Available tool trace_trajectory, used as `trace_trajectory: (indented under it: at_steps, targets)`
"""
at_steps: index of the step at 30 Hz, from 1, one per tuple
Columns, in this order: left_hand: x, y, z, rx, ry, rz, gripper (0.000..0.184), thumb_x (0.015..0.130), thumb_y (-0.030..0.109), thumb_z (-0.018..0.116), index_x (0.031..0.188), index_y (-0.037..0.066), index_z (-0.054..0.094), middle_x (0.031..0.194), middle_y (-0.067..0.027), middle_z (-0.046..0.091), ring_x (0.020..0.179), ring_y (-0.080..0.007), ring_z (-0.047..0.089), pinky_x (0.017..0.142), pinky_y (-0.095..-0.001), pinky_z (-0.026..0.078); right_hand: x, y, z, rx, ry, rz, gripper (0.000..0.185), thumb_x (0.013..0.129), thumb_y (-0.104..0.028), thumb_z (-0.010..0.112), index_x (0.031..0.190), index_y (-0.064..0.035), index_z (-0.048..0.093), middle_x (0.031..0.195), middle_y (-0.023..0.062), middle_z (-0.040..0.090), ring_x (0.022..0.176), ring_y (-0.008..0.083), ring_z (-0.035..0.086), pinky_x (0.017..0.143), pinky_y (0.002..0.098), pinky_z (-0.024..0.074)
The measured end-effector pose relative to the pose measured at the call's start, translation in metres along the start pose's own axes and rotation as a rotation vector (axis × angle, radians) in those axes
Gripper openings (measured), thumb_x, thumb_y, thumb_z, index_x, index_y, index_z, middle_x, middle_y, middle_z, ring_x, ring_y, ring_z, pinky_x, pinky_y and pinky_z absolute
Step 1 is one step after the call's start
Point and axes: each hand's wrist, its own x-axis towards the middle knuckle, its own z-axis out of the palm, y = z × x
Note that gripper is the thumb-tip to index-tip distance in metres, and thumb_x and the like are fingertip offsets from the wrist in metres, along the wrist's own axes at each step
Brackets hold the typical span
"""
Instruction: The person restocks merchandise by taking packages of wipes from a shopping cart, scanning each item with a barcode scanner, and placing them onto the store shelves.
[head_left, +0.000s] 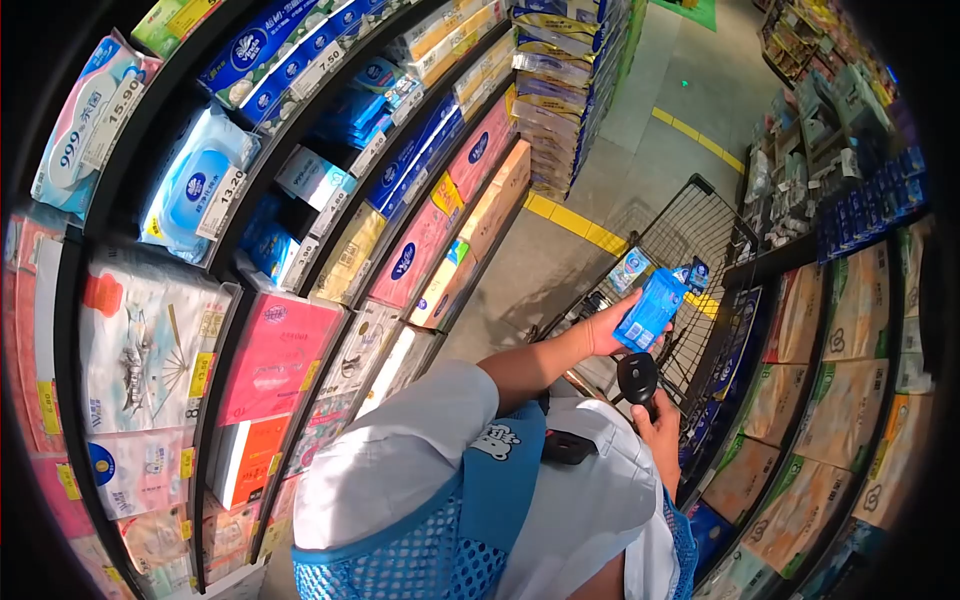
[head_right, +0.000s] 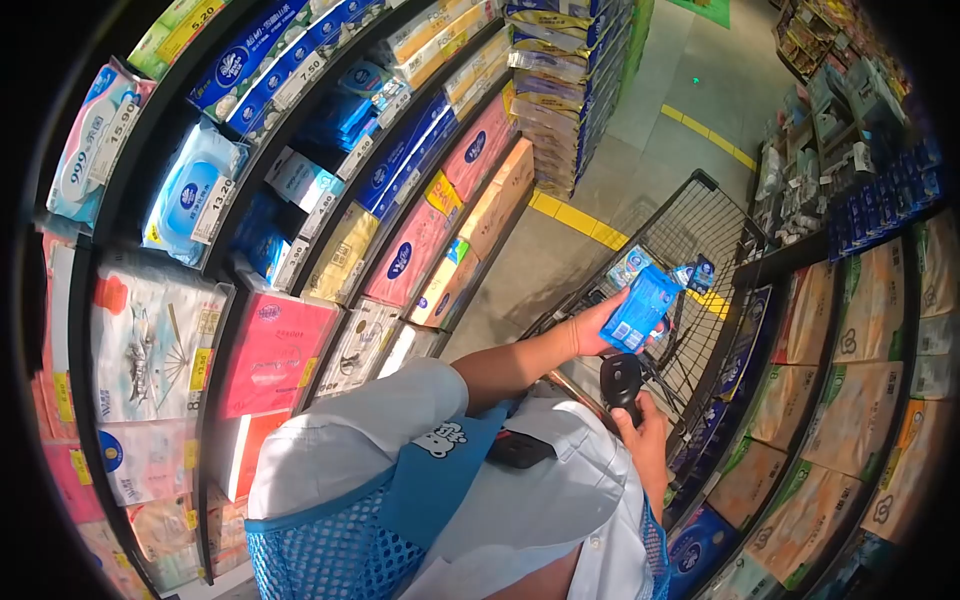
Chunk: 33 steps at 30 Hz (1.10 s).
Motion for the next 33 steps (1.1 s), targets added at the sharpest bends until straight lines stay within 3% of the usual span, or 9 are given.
trace_trajectory:
  at_steps: [7,9,13,22,25,27,29,31,33]
  targets:
    - [0.006,-0.003,-0.016,-0.038,-0.062,0.018,0.074,0.099,0.067,0.048,0.145,0.01,0.051,0.127,-0.0167,0.067,0.102,-0.0279,0.071,0.085,-0.0436,0.06,-0.004,0.015,0.007,0.015,0.104,-0.086,0.045,0.091,-0.035,0.077,0.109,0.0037,0.063,0.082,0.0096,0.063,0.074,0.0137,0.052,0.067,0.0331,0.0465]
    - [0.003,-0.001,-0.009,-0.057,-0.064,0.029,0.075,0.099,0.066,0.049,0.147,0.009,0.049,0.128,-0.0175,0.067,0.104,-0.0294,0.071,0.086,-0.0454,0.06,-0.007,-0.002,0.002,-0.033,0.026,0.062,0.042,0.09,-0.029,0.078,0.111,0.0036,0.063,0.083,0.0114,0.064,0.074,0.0146,0.054,0.067,0.0337,0.0476]
    - [0.0,0.002,-0.004,-0.084,-0.004,-0.008,0.077,0.099,0.067,0.046,0.148,0.008,0.047,0.133,-0.02,0.063,0.109,-0.0339,0.068,0.09,-0.0518,0.057,-0.01,0.02,0.009,0.038,0.093,-0.048,0.038,0.091,-0.024,0.077,0.113,0.0029,0.063,0.086,0.0145,0.068,0.072,0.018,0.06,0.066,0.0333,0.0491]
    - [-0.001,0.001,-0.007,-0.035,0.012,-0.045,0.078,0.1,0.067,0.045,0.149,0.007,0.047,0.139,-0.0188,0.06,0.116,-0.0342,0.066,0.096,-0.0508,0.055,-0.014,0.009,0.005,0.001,0.083,0.03,0.046,0.089,-0.034,0.079,0.114,0.0018,0.064,0.084,0.0115,0.071,0.056,0.0158,0.053,0.05,0.0357,0.0402]
    - [0.001,-0.001,-0.008,-0.086,-0.069,-0.035,0.075,0.1,0.065,0.048,0.147,0.006,0.048,0.135,-0.0199,0.062,0.112,-0.0356,0.067,0.095,-0.0521,0.056,-0.017,0.01,0.002,-0.138,0.017,0.089,0.046,0.088,-0.032,0.079,0.115,0.0021,0.064,0.085,0.0118,0.07,0.061,0.0147,0.054,0.056,0.0341,0.0446]
    - [0.004,-0.006,-0.011,-0.156,-0.086,-0.022,0.073,0.099,0.062,0.052,0.144,0.005,0.05,0.132,-0.0204,0.064,0.11,-0.0375,0.068,0.094,-0.0557,0.056,-0.017,0.043,0.014,-0.004,0.147,-0.091,0.044,0.089,-0.029,0.078,0.115,0.0026,0.063,0.086,0.0107,0.069,0.068,0.0158,0.057,0.063,0.0329,0.0489]
    - [0.004,-0.006,-0.02,-0.172,-0.006,-0.019,0.068,0.099,0.059,0.054,0.141,0.006,0.053,0.128,-0.0197,0.066,0.11,-0.0389,0.067,0.096,-0.0571,0.054,-0.019,0.031,0.015,0.224,0.155,-0.043,0.042,0.091,-0.028,0.075,0.117,0.0026,0.062,0.088,0.0094,0.069,0.074,0.019,0.062,0.072,0.0321,0.0515]
    - [-0.002,0.004,-0.013,-0.22,0.067,-0.003,0.065,0.099,0.058,0.056,0.138,0.007,0.055,0.123,-0.0174,0.068,0.104,-0.0342,0.069,0.09,-0.0523,0.056,-0.017,0.048,0.024,0.327,0.259,-0.135,0.043,0.096,-0.032,0.071,0.122,0.0013,0.061,0.086,0.006,0.065,0.071,0.0173,0.061,0.069,0.031,0.0502]
    - [-0.009,0.017,-0.011,-0.057,0.203,0.163,0.056,0.1,0.051,0.06,0.136,0.008,0.055,0.113,-0.0135,0.069,0.096,-0.0283,0.069,0.085,-0.0455,0.058,-0.023,0.057,0.021,0.479,0.212,-0.023,0.044,0.1,-0.036,0.066,0.125,0.0,0.059,0.082,0.0049,0.062,0.067,0.0145,0.058,0.065,0.0294,0.0483]
